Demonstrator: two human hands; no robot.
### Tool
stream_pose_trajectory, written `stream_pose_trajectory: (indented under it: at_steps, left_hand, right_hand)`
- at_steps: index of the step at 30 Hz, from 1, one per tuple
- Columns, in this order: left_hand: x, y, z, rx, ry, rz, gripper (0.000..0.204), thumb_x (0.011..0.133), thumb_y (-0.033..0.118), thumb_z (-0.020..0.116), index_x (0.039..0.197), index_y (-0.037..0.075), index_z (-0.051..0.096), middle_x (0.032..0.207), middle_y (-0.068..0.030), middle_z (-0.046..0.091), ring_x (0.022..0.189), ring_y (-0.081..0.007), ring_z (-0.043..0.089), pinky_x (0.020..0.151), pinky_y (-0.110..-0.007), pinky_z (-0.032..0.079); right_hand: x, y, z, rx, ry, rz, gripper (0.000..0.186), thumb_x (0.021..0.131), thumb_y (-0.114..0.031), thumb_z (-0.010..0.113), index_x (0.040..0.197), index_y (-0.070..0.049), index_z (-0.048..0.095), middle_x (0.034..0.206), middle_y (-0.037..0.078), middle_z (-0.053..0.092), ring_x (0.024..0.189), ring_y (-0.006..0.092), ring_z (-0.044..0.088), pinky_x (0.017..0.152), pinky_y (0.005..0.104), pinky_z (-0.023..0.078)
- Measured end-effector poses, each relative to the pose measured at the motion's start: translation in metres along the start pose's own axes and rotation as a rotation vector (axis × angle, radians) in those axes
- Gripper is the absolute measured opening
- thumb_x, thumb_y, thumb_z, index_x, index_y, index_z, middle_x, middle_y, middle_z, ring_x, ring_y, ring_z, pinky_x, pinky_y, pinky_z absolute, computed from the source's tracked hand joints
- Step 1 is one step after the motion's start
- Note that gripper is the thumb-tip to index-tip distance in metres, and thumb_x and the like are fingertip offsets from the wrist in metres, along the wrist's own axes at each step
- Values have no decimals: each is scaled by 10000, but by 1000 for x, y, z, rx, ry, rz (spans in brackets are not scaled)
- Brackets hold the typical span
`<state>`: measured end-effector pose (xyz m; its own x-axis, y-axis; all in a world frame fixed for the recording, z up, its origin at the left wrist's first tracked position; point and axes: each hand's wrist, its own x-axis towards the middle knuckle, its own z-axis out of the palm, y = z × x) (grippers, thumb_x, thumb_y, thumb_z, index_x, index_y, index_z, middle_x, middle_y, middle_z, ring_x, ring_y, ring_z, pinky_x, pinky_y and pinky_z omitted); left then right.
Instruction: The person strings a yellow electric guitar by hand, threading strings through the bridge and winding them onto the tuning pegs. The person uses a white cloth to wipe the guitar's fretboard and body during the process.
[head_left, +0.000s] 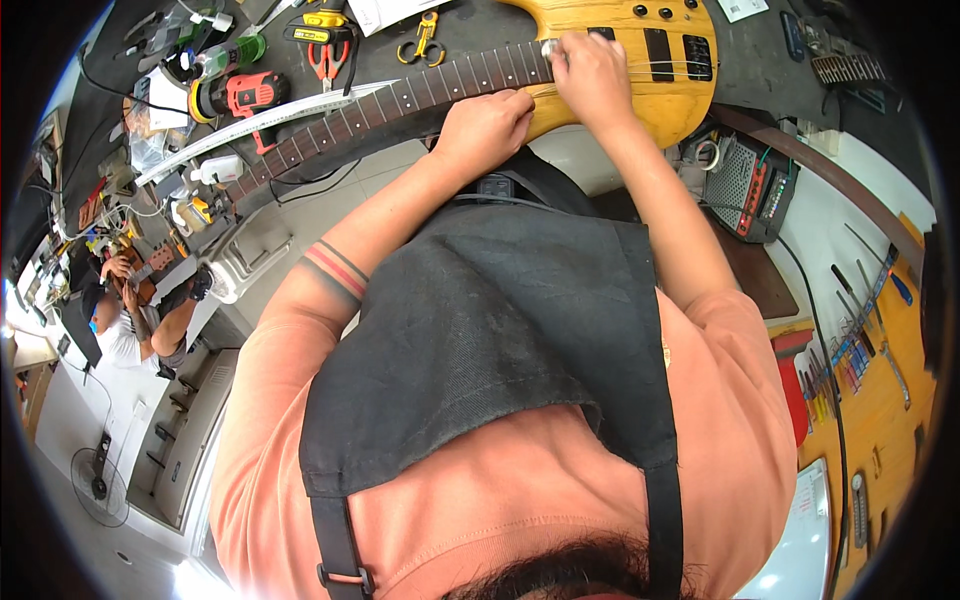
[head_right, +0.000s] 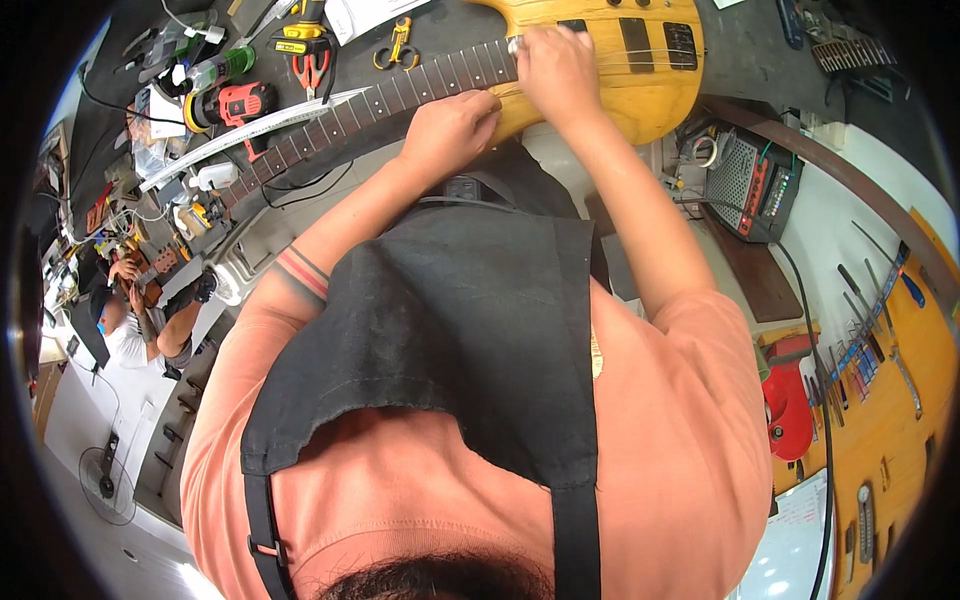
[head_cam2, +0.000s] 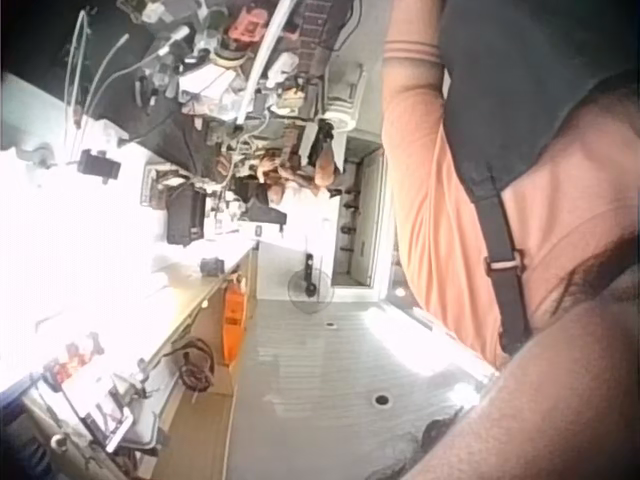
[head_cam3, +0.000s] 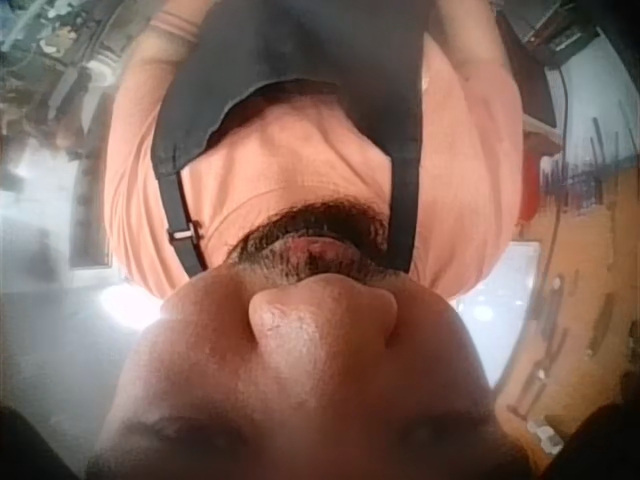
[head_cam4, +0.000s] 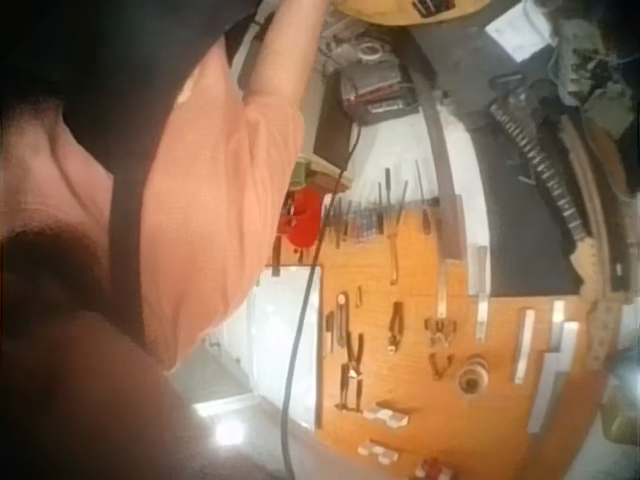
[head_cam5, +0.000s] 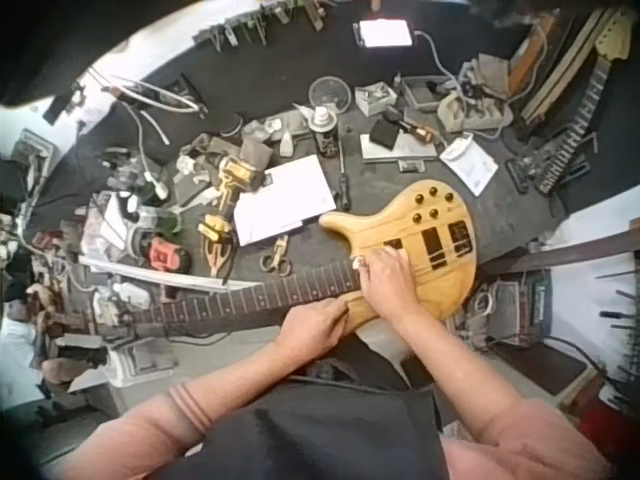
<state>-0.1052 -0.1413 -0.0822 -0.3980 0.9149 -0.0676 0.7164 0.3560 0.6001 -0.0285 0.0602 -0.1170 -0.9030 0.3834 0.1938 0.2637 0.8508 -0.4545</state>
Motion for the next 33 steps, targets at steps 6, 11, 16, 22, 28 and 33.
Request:
stream_pose_trajectory:
  at_steps: [6,11,16,22,28,33]
  left_hand:
    - [-16,-5,-11,-107,32,-48,149,973,184,689,1042,68,752,993,-141,769,916,-379,747,796,-481,599]
    - [-39,-5,-26,-533,230,-294,277,992,156,753,1237,36,709,1133,-127,738,971,-254,749,835,-375,596]
    - [-63,-7,-55,-794,486,-430,332,999,65,767,1313,13,675,1147,-90,716,934,-133,730,830,-294,604]
    - [-107,-25,-71,-858,660,-549,243,998,44,751,1236,8,716,1062,-74,724,903,-115,722,808,-291,608]
    - [-162,-43,-88,-445,663,-365,260,914,28,770,1174,22,767,1116,-109,750,987,-248,738,869,-368,605]
    - [-210,-60,-93,-237,672,-223,300,899,21,763,1198,44,771,1196,-104,763,1099,-332,702,955,-423,585]
  right_hand:
    - [65,-10,-9,55,-24,51,130,957,-132,720,1025,-23,700,1011,177,743,1014,385,694,945,491,513]
    - [43,-51,-21,449,-104,27,154,977,-184,742,1065,-57,741,1060,140,775,1016,348,720,898,442,543]
    - [3,-107,-17,933,-529,282,230,1047,-91,663,1246,-7,743,1110,44,761,975,102,659,890,280,523]
    - [-2,-161,0,1151,-750,400,357,1061,-8,622,1412,55,635,1175,79,761,1047,143,711,944,292,567]
    - [-4,-204,31,1302,-857,554,408,1092,-30,579,1478,98,546,1300,130,721,1169,180,706,1035,314,566]
    - [-16,-263,35,1369,-910,771,531,1111,-91,526,1601,88,425,1542,184,568,1375,227,594,1178,375,482]
